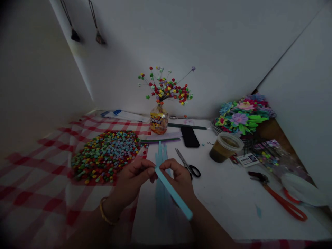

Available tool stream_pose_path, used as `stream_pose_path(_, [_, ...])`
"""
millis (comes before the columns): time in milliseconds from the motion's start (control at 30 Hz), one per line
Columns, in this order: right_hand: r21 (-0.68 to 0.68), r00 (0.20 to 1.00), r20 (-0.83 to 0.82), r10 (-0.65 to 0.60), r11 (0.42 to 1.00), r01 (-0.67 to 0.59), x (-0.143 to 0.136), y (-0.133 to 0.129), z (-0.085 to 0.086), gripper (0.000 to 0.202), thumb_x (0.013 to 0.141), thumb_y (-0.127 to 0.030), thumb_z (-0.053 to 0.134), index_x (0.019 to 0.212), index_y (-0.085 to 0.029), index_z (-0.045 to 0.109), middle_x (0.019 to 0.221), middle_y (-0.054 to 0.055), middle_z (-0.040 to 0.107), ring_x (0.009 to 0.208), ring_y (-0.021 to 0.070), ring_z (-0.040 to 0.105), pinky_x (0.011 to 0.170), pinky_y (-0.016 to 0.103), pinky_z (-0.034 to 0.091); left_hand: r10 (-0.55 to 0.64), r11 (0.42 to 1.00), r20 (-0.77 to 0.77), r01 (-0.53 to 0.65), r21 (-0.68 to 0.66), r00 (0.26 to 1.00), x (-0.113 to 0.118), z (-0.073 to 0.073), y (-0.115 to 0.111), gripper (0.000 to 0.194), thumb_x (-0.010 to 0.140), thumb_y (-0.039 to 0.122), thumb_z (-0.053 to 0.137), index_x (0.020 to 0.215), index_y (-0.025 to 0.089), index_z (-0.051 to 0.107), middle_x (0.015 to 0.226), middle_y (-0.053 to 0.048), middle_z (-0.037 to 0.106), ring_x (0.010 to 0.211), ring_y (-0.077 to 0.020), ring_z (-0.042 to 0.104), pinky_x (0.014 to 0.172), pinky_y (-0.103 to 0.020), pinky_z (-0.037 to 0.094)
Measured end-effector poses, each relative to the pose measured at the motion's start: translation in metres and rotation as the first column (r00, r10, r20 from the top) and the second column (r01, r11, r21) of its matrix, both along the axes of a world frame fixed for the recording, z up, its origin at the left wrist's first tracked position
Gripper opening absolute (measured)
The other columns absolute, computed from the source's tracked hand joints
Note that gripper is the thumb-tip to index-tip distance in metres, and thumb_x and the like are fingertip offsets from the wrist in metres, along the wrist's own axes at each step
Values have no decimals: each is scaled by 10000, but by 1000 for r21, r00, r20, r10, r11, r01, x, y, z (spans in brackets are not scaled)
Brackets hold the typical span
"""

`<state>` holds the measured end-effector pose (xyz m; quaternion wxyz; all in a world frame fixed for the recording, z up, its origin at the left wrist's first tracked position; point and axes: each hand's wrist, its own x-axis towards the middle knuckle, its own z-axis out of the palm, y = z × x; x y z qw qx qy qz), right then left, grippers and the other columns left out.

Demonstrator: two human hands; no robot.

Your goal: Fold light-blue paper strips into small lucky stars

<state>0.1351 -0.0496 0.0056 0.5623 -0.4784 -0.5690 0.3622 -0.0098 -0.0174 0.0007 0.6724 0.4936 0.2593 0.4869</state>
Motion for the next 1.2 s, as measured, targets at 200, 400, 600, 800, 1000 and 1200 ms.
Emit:
stream_pose_path(200, [31,1000,-14,25,999,-24,-1,1,0,102,729,-281,660,673,-201,627,684,-1,583,650,146,542,608,284,445,2,1000,33,-2,2,999,-1,1,3,137,621,238,774,672,153,679,660,-1,611,628,-113,547,611,-230,453])
stream_pose_path(400, [178,970,229,-78,983,37,4,0,0,83,758,-246,648,839,-230,641,808,25,596,779,187,579,727,350,465,22,999,-96,-18,42,995,-5,1,6,72,670,204,720,716,161,685,697,-16,645,666,-134,579,633,-242,466])
stream_pose_path(600, [192,953,273,-133,978,82,6,0,1,68,783,-260,623,725,-226,625,712,2,566,698,169,560,685,342,467,-11,1000,-175,12,2,985,-1,-2,3,69,648,156,722,714,157,701,628,-7,654,567,-105,559,563,-223,452])
stream_pose_path(800, [83,984,146,-101,992,90,14,3,-8,124,812,-305,614,731,-212,631,783,9,615,756,176,575,713,346,471,-11,1000,-162,7,-22,987,-2,0,5,94,604,143,747,678,149,690,587,1,644,532,-102,555,541,-227,454])
stream_pose_path(1000, [-17,999,33,-27,999,27,14,3,-10,140,787,-347,645,741,-215,638,734,-12,621,721,163,558,698,343,474,-56,998,-104,55,-12,993,-4,4,4,61,623,118,725,662,155,695,590,1,647,537,-91,540,539,-211,438])
stream_pose_path(1200, [-87,985,-126,120,988,-131,3,3,-3,141,775,-332,656,729,-202,631,648,-18,598,643,143,551,632,300,464,-76,996,-7,75,-56,997,-2,2,4,100,599,136,750,642,149,661,566,7,643,492,-78,512,492,-196,403])
